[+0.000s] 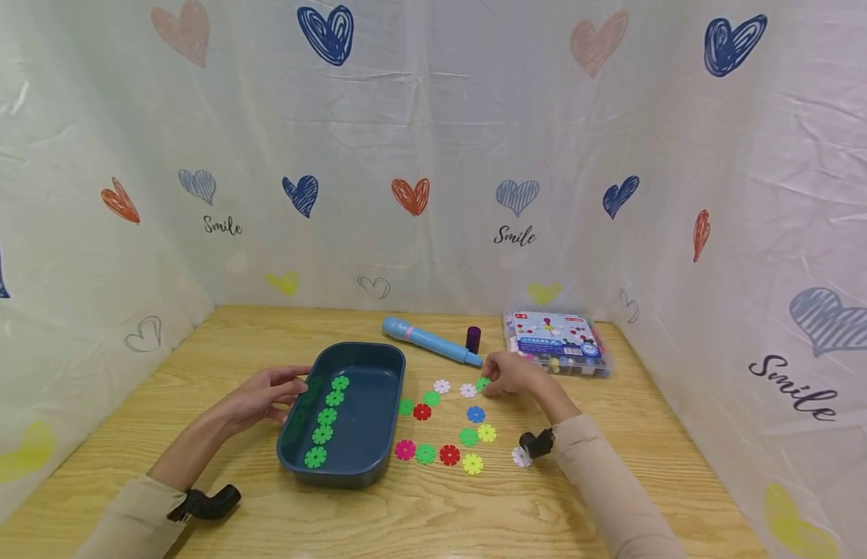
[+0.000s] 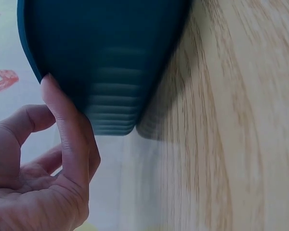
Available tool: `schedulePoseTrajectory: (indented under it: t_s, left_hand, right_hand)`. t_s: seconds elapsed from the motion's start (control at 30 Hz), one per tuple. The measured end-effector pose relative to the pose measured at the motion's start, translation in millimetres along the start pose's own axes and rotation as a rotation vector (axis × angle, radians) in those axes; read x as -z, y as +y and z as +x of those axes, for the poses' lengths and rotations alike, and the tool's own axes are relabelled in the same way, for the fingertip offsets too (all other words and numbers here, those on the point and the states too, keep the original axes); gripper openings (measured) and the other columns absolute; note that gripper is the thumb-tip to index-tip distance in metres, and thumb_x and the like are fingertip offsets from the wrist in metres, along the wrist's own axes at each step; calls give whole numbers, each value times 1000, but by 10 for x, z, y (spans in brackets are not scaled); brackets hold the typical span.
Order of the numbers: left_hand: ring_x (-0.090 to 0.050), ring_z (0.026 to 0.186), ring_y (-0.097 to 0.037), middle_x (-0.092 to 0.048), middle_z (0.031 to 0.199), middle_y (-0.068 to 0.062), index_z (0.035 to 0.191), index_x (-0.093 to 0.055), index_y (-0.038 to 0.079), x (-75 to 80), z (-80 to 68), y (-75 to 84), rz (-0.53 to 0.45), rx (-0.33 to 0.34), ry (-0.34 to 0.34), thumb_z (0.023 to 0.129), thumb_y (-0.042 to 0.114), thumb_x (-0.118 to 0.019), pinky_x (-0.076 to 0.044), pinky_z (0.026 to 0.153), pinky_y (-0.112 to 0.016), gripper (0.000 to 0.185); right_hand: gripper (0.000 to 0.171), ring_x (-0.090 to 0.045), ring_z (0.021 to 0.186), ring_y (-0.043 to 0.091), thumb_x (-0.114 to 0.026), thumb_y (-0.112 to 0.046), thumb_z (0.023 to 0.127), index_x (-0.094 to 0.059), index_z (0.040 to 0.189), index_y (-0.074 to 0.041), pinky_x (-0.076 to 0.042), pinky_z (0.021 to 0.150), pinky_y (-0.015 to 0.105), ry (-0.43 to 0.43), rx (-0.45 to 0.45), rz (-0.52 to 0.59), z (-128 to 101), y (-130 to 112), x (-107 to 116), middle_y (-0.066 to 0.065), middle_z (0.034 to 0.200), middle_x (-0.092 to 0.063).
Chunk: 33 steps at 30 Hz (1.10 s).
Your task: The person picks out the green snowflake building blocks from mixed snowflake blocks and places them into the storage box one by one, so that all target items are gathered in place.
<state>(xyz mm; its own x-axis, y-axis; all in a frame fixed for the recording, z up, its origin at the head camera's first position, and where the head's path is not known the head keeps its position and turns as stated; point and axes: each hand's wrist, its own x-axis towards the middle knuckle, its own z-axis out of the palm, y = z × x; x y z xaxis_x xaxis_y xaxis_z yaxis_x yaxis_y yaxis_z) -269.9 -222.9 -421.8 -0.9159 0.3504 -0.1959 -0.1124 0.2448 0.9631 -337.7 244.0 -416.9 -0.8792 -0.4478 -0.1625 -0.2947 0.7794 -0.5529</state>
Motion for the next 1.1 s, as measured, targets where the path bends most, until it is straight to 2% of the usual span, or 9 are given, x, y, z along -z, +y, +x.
schedulePoseTrajectory:
  t_s: [0.43,0.7,0.9,1.1]
  left_hand:
    - [-60,80,-14,-62,109,-14,150,-33,0,1,-4,-3,6,-9,-6,98,20,-58,-55,58,-21,61]
    - [-60,80,-15,-63,107,-11,150,-34,0,-3,-5,-2,11,-4,4,98,19,-58,-56,58,-22,61]
    - [-60,81,-16,-63,109,-13,150,-35,0,-9,-16,-1,15,0,14,98,20,-58,-56,59,-22,60]
    - [-61,81,-16,-61,107,-10,150,-34,3,-11,-11,12,13,12,17,98,21,-59,-56,59,-23,61]
  right_hand:
    - [25,-53,73,15,-77,-8,84,-59,100,-4,-46,64,28,11,39,-96,-36,-54,-6,7,87,-60]
    - [13,-56,71,13,-65,1,88,-62,99,-4,-46,60,26,12,149,-125,-44,-73,38,10,88,-64]
    - [10,-63,77,18,-62,2,90,-67,98,-2,-50,63,25,13,205,-133,-60,-133,96,12,91,-68]
    - [11,-65,74,25,-60,3,92,-70,96,2,-51,62,22,28,287,-156,-62,-230,159,14,88,-70]
